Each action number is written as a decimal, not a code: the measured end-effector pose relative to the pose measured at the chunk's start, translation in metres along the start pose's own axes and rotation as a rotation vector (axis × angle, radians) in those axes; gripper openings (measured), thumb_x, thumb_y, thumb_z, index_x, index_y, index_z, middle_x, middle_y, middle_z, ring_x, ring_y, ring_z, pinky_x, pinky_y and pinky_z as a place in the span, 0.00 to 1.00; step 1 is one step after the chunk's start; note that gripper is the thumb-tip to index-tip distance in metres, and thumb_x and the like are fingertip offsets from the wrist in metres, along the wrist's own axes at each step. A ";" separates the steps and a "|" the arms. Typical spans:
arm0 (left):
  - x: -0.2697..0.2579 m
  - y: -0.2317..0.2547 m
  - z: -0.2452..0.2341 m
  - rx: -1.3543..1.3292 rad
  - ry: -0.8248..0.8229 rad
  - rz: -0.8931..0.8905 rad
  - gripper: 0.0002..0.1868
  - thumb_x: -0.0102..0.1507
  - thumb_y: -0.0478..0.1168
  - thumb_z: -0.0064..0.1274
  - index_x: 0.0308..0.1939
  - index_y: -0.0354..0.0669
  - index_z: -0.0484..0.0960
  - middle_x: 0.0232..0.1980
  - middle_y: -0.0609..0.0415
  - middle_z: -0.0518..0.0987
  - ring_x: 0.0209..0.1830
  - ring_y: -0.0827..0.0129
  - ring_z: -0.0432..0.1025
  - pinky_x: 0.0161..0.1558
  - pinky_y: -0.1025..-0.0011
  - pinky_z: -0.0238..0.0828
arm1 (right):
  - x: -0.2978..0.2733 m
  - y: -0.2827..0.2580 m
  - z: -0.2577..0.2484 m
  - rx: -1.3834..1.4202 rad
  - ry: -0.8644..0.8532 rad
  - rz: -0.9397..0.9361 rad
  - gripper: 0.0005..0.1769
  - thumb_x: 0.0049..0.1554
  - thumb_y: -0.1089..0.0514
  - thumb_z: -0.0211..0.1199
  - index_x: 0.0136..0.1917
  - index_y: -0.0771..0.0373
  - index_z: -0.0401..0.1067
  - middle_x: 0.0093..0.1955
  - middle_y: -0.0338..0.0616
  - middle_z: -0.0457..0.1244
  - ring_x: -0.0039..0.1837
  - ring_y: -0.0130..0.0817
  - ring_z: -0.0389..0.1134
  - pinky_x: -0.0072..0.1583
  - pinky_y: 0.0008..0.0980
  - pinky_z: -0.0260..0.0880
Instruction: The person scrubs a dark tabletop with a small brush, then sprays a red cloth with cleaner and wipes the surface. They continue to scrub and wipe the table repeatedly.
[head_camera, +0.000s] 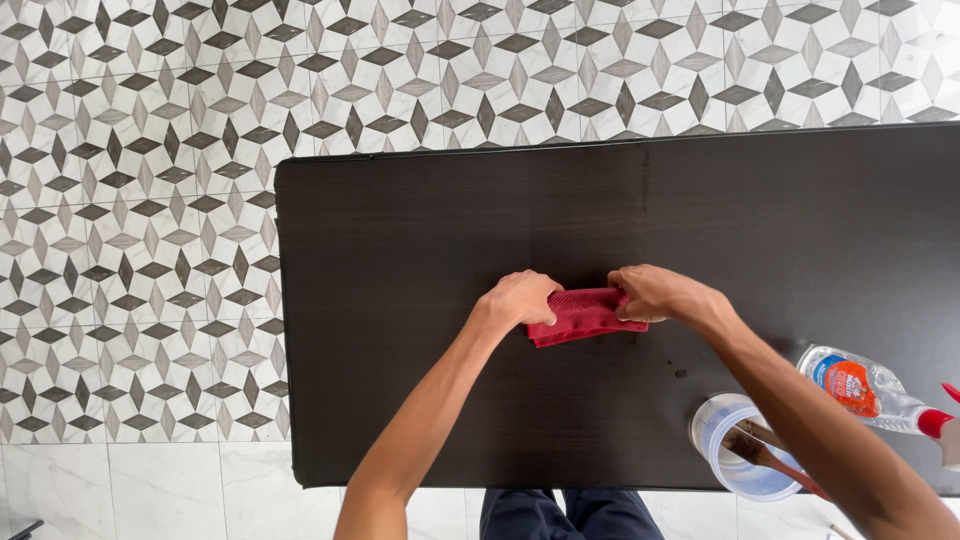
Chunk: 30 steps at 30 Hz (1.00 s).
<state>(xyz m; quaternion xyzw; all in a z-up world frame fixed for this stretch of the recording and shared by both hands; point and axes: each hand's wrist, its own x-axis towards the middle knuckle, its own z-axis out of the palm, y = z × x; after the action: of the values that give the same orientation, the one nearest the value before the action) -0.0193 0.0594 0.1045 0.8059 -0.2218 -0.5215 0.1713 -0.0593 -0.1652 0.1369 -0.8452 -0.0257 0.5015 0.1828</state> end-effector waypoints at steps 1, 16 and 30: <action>-0.007 0.002 -0.010 0.001 -0.016 0.004 0.31 0.49 0.40 0.61 0.59 0.60 0.82 0.43 0.51 0.86 0.45 0.58 0.81 0.52 0.61 0.78 | -0.004 -0.005 -0.011 0.010 -0.100 0.069 0.18 0.55 0.54 0.64 0.58 0.60 0.73 0.45 0.49 0.71 0.52 0.45 0.75 0.54 0.43 0.74; -0.004 -0.022 -0.154 0.122 0.455 0.007 0.22 0.59 0.44 0.60 0.56 0.73 0.85 0.49 0.54 0.83 0.51 0.59 0.77 0.56 0.60 0.74 | 0.015 -0.069 -0.128 -0.001 0.395 -0.112 0.26 0.58 0.56 0.64 0.70 0.47 0.71 0.46 0.47 0.72 0.47 0.44 0.74 0.54 0.45 0.71; 0.066 -0.112 -0.086 0.426 1.045 0.237 0.30 0.63 0.26 0.51 0.69 0.51 0.75 0.72 0.52 0.72 0.76 0.54 0.61 0.75 0.56 0.57 | 0.151 -0.038 -0.039 -0.277 1.034 -0.358 0.29 0.61 0.63 0.59 0.75 0.52 0.67 0.74 0.48 0.62 0.75 0.44 0.62 0.74 0.43 0.59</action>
<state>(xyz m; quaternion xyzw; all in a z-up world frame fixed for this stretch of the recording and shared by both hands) 0.1035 0.1225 0.0314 0.9428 -0.2969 0.0249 0.1493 0.0538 -0.1065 0.0397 -0.9795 -0.1416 -0.0247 0.1410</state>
